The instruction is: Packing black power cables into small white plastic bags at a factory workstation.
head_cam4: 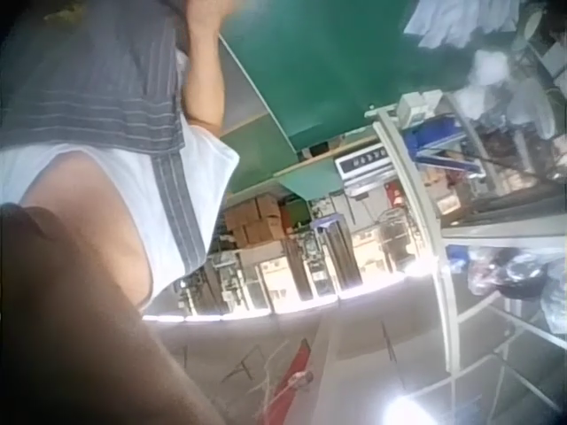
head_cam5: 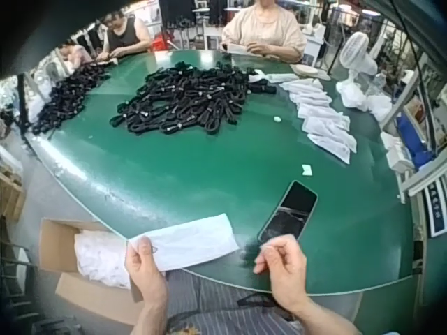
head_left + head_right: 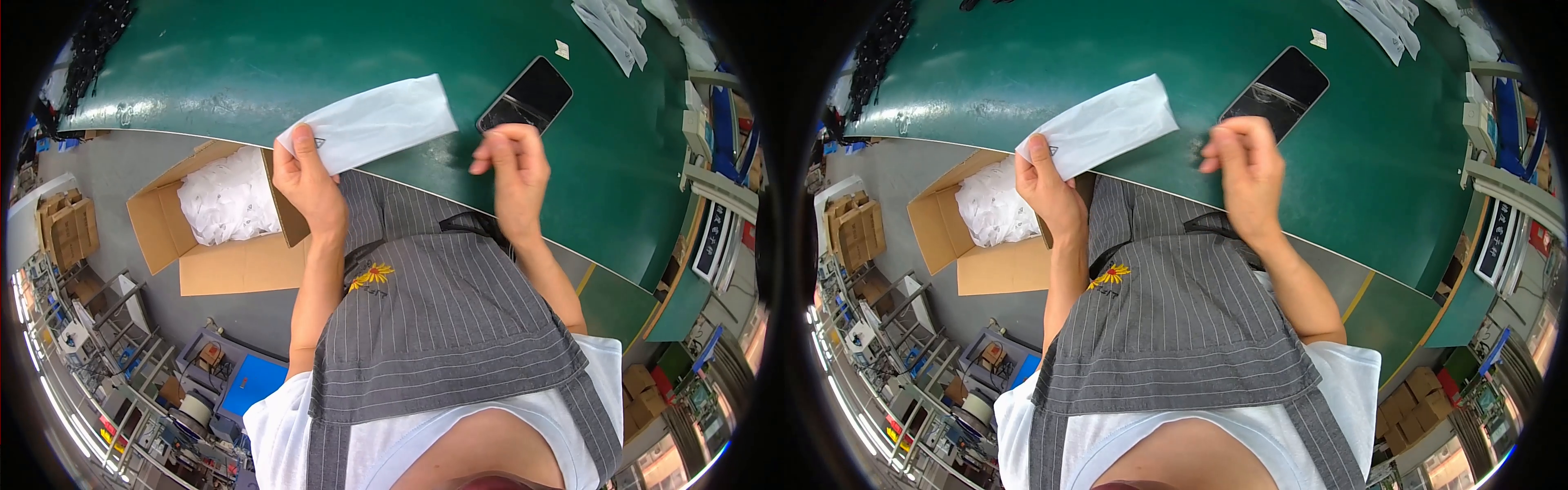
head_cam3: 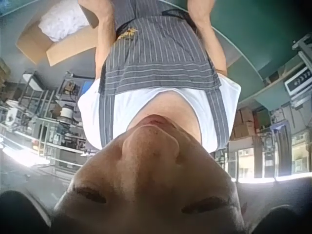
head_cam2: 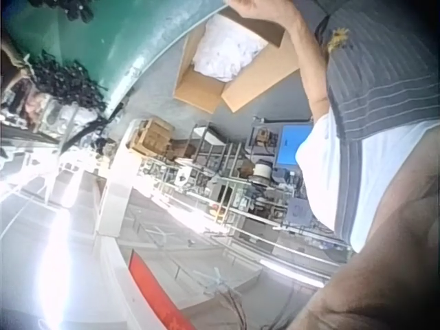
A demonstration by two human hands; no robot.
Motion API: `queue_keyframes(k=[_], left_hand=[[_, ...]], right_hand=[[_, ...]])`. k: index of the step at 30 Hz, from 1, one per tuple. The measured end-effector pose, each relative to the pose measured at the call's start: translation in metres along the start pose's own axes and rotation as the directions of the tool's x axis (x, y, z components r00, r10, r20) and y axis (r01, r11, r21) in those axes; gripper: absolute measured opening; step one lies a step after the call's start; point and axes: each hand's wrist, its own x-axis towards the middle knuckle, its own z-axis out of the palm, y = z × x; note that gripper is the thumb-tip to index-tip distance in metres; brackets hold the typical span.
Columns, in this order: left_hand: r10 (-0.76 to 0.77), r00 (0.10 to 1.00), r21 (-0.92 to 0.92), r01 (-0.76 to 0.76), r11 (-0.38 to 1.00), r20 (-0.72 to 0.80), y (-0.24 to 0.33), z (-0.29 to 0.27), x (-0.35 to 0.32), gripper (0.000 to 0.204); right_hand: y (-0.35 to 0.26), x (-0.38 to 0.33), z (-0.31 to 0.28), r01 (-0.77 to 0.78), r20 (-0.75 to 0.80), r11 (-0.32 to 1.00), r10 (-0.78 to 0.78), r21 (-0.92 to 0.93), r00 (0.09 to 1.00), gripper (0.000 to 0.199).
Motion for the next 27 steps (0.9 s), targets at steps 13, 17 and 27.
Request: queue_keyframes(k=[13,17,27], left_hand=[[0.202,0.966,0.398,-0.251,0.883,0.161,-0.010,-0.010,-0.002,0.015],[0.421,0.878,0.633,-0.462,0.621,0.228,-0.027,-0.003,-0.002,0.010],[0.576,0.799,0.677,-0.520,0.522,0.169,0.002,-0.086,0.032,0.016]], right_hand=[[0.005,0.021,0.039,-0.069,0.018,0.951,0.078,-0.301,0.997,0.019],[0.007,0.022,0.029,0.177,-0.006,0.801,-0.220,-0.572,0.975,0.017],[0.035,0.020,0.090,0.549,0.495,0.457,-0.244,-0.699,0.834,0.021]])
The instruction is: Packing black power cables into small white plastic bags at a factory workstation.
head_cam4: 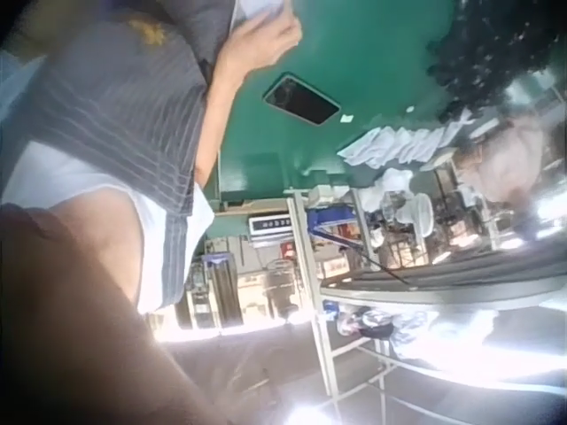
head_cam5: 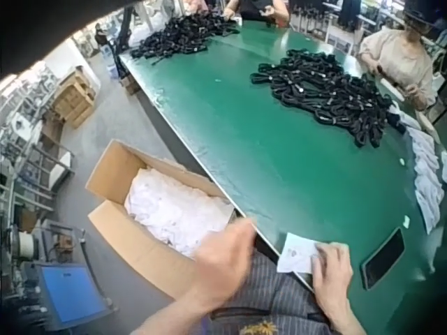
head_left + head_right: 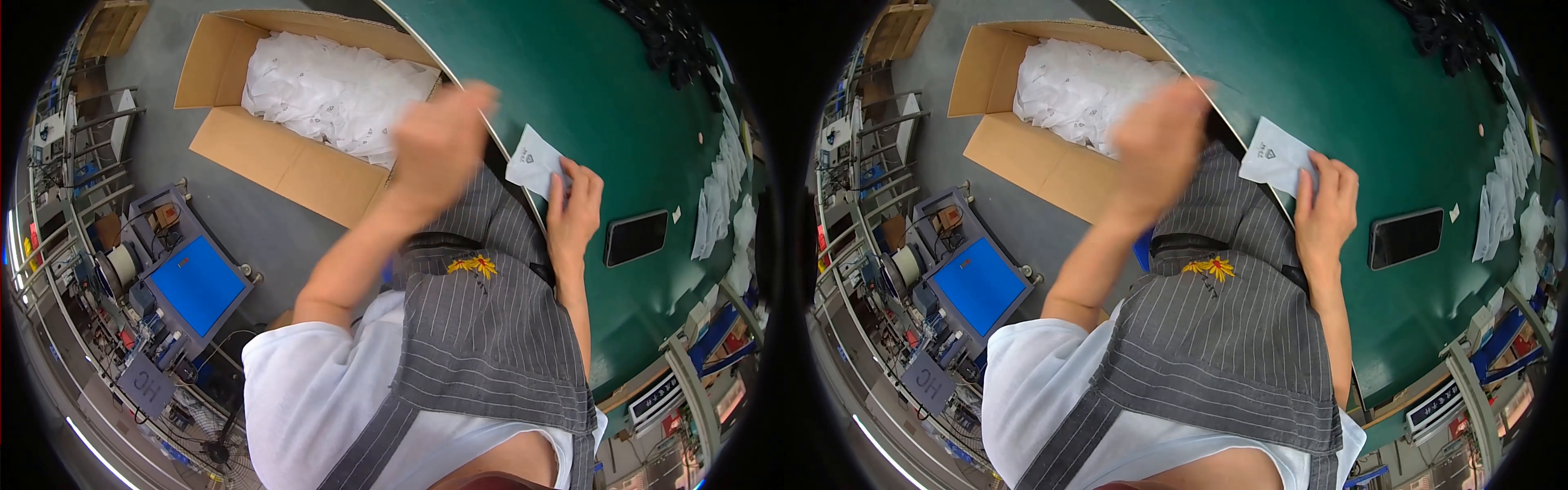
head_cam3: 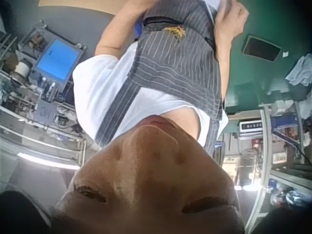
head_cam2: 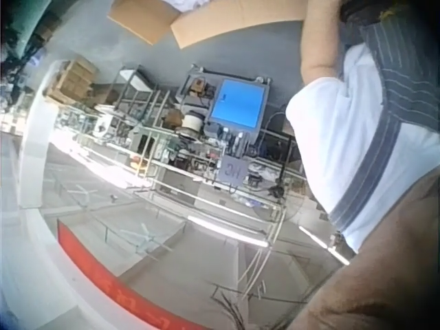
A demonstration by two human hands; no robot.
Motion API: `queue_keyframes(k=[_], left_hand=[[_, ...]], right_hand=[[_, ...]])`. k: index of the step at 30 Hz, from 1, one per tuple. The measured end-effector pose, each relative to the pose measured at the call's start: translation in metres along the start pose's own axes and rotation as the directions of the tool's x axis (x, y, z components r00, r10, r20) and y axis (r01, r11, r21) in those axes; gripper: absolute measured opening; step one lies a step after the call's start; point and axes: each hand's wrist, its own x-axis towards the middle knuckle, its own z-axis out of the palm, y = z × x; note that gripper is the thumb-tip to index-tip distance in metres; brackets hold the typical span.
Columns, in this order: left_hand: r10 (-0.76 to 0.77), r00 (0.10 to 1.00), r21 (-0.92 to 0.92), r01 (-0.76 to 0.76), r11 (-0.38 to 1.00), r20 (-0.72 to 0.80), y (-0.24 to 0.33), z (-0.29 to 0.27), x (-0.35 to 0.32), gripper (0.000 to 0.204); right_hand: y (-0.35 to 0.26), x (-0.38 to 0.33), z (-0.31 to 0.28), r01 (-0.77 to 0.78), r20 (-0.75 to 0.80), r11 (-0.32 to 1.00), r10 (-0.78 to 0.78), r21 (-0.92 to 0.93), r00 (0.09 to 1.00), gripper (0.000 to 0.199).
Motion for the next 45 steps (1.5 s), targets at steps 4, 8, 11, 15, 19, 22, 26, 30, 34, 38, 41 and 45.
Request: queue_keyframes(k=[4,8,11,15,19,22,26,30,34,38,41,45], left_hand=[[-0.557,0.790,0.361,0.457,0.813,0.255,-0.116,-0.062,-0.017,0.019],[-0.376,0.727,0.592,-0.051,0.804,0.575,-0.174,-0.030,-0.125,0.026],[-0.416,0.708,0.633,-0.056,0.772,0.570,-0.184,-0.013,-0.141,0.020],[-0.561,0.662,0.630,0.169,0.758,0.497,-0.177,-0.029,-0.123,0.017],[-0.558,0.769,0.386,0.434,0.814,0.312,-0.167,-0.076,-0.107,0.017],[-0.612,0.775,0.191,0.584,0.789,0.160,-0.143,-0.107,-0.078,0.019],[-0.591,0.805,-0.307,0.576,0.757,0.054,-0.060,-0.110,-0.014,0.019],[-0.493,0.745,-0.484,0.667,0.566,0.449,0.015,-0.091,0.008,0.015],[-0.343,0.648,-0.368,0.706,0.605,0.680,0.064,-0.055,0.000,0.013],[-0.281,0.561,-0.167,0.616,0.770,0.779,0.067,-0.035,-0.012,0.014],[-0.258,0.625,-0.271,0.622,0.735,0.737,0.056,-0.029,-0.014,0.013],[-0.388,0.566,-0.432,0.817,0.381,0.727,0.064,-0.026,-0.006,0.025]], right_hand=[[-0.010,0.008,-0.010,-0.043,0.082,0.999,0.041,0.015,0.996,0.022],[-0.017,0.013,-0.014,-0.108,0.159,0.994,0.102,0.032,0.982,0.022],[-0.020,0.012,-0.023,-0.170,0.194,0.983,0.153,0.076,0.969,0.020],[-0.023,0.012,-0.037,-0.192,0.154,0.971,0.170,0.145,0.973,0.017],[-0.025,0.013,-0.045,-0.185,0.120,0.970,0.167,0.158,0.979,0.015],[-0.021,0.011,-0.049,-0.103,0.015,0.972,0.103,0.212,0.995,0.014],[-0.026,0.008,-0.064,-0.028,-0.086,0.961,0.054,0.275,0.995,0.013],[-0.062,0.014,-0.072,-0.103,0.169,0.703,-0.024,0.704,0.985,0.039],[-0.079,0.024,-0.062,-0.001,0.047,0.619,-0.058,0.785,0.997,0.058],[-0.043,0.029,-0.066,-0.231,0.142,0.464,0.218,0.855,0.965,0.021],[-0.015,0.021,-0.069,-0.186,0.063,0.397,0.304,0.899,0.951,0.011],[0.003,0.003,-0.071,-0.152,0.059,0.216,0.384,0.964,0.922,0.014]])
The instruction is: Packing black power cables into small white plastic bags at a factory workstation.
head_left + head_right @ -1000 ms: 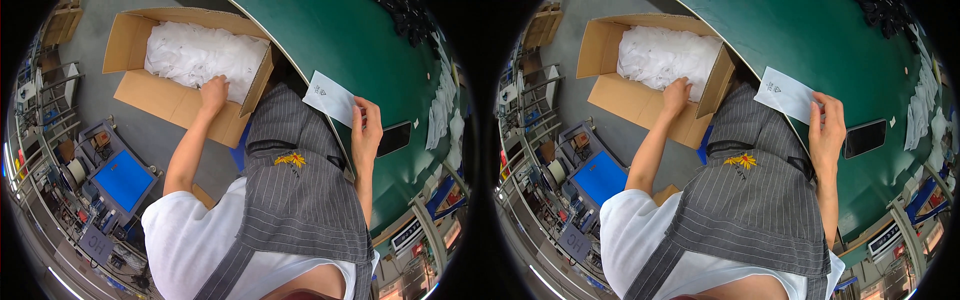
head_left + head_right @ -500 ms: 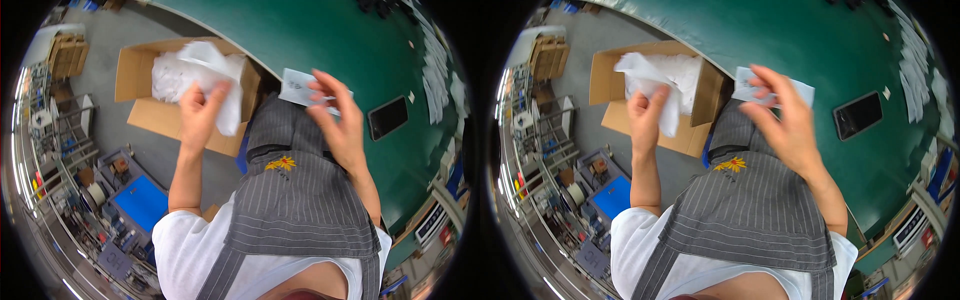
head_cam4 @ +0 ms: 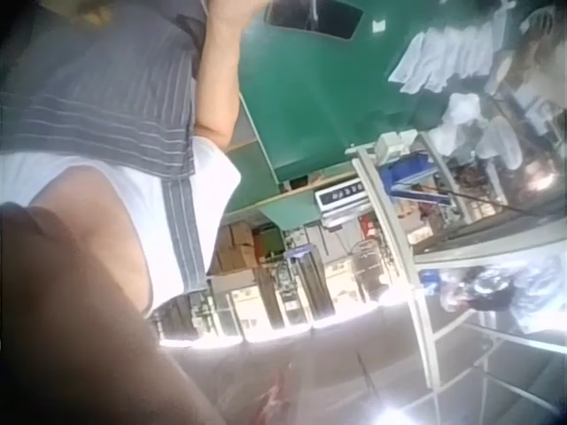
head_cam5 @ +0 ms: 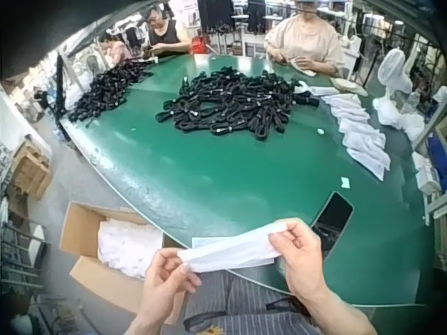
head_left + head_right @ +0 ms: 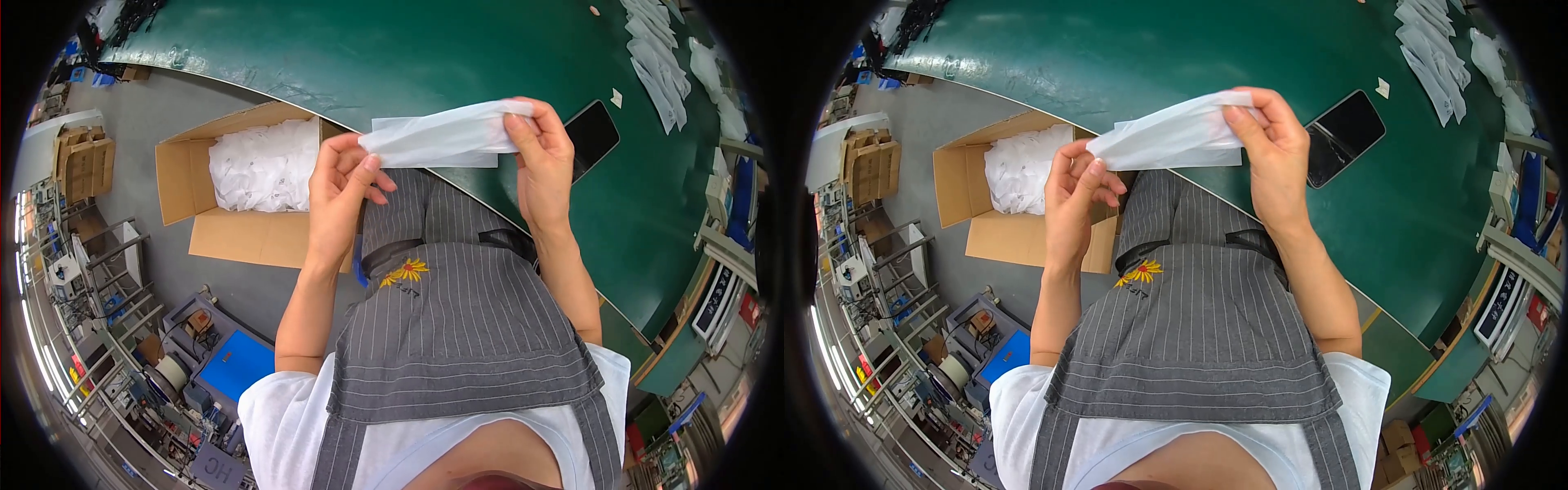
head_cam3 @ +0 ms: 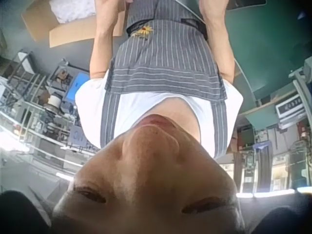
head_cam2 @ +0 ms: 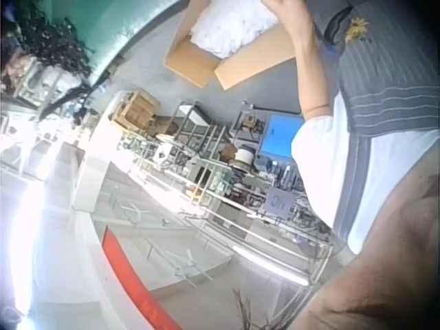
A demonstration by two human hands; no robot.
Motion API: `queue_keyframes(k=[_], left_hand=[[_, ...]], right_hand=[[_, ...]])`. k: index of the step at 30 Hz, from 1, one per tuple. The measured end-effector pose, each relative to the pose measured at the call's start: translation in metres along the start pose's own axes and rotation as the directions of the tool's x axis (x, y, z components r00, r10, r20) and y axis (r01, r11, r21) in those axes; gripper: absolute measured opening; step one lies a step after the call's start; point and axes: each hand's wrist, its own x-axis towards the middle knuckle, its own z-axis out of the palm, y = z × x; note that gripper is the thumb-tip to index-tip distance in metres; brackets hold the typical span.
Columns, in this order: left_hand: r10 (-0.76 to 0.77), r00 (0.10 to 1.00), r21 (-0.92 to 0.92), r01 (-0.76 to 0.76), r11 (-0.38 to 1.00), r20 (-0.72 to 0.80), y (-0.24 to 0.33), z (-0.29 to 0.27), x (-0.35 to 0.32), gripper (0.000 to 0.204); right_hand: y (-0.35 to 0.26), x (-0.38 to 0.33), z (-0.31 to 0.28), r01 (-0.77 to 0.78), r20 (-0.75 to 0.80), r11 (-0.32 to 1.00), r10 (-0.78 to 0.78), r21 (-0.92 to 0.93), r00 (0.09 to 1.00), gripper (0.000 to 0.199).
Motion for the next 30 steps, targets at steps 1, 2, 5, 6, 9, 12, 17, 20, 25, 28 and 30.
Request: queue_keyframes(k=[1,2,5,6,9,12,17,20,25,28,30], left_hand=[[0.002,1.000,-0.116,-0.004,0.993,-0.015,0.004,0.005,0.001,0.028],[-0.036,0.999,-0.213,0.033,0.976,-0.012,0.008,0.013,0.002,0.029],[-0.040,0.999,-0.313,0.047,0.948,0.029,-0.001,0.027,0.008,0.029],[-0.001,1.000,-0.300,-0.001,0.954,-0.009,-0.001,0.031,0.009,0.029],[0.140,0.983,-0.159,-0.158,0.974,-0.122,-0.004,0.031,0.012,0.027],[0.392,0.920,0.360,-0.364,0.859,-0.005,0.004,0.038,0.009,0.037],[0.346,0.912,0.567,-0.409,0.715,0.222,0.026,0.059,-0.003,0.061],[0.339,0.913,0.610,-0.404,0.681,0.226,0.033,0.060,-0.008,0.039],[0.230,0.969,0.251,-0.246,0.936,0.091,0.021,0.048,-0.007,0.009],[0.308,0.948,0.220,-0.318,0.922,0.079,0.011,0.054,-0.005,0.008],[0.221,0.975,0.076,-0.220,0.973,-0.009,0.020,0.058,-0.004,0.007]], right_hand=[[0.001,-0.003,-0.003,0.010,-0.051,0.999,-0.008,0.046,0.999,0.015],[0.001,-0.007,-0.008,0.006,-0.049,0.998,-0.003,0.059,0.999,0.016],[-0.006,-0.026,-0.008,0.011,-0.052,1.000,-0.012,-0.023,0.999,0.020],[-0.003,-0.033,-0.014,0.013,-0.002,0.999,-0.013,-0.029,1.000,0.024],[-0.008,-0.047,-0.025,-0.050,0.055,0.995,0.055,-0.088,0.997,0.029],[-0.023,-0.037,-0.032,-0.009,0.129,0.975,0.039,-0.223,0.991,0.034],[-0.047,-0.010,0.005,0.288,0.486,0.822,-0.016,-0.492,0.874,0.026],[-0.033,-0.010,0.007,0.203,0.417,0.906,-0.032,-0.372,0.908,0.014],[-0.026,-0.018,0.008,-0.033,0.288,0.973,0.100,-0.230,0.952,0.011],[-0.029,-0.020,0.010,0.041,0.238,0.951,0.035,-0.307,0.971,0.010],[-0.027,-0.019,0.011,0.092,0.200,0.918,-0.014,-0.386,0.980,0.010]])
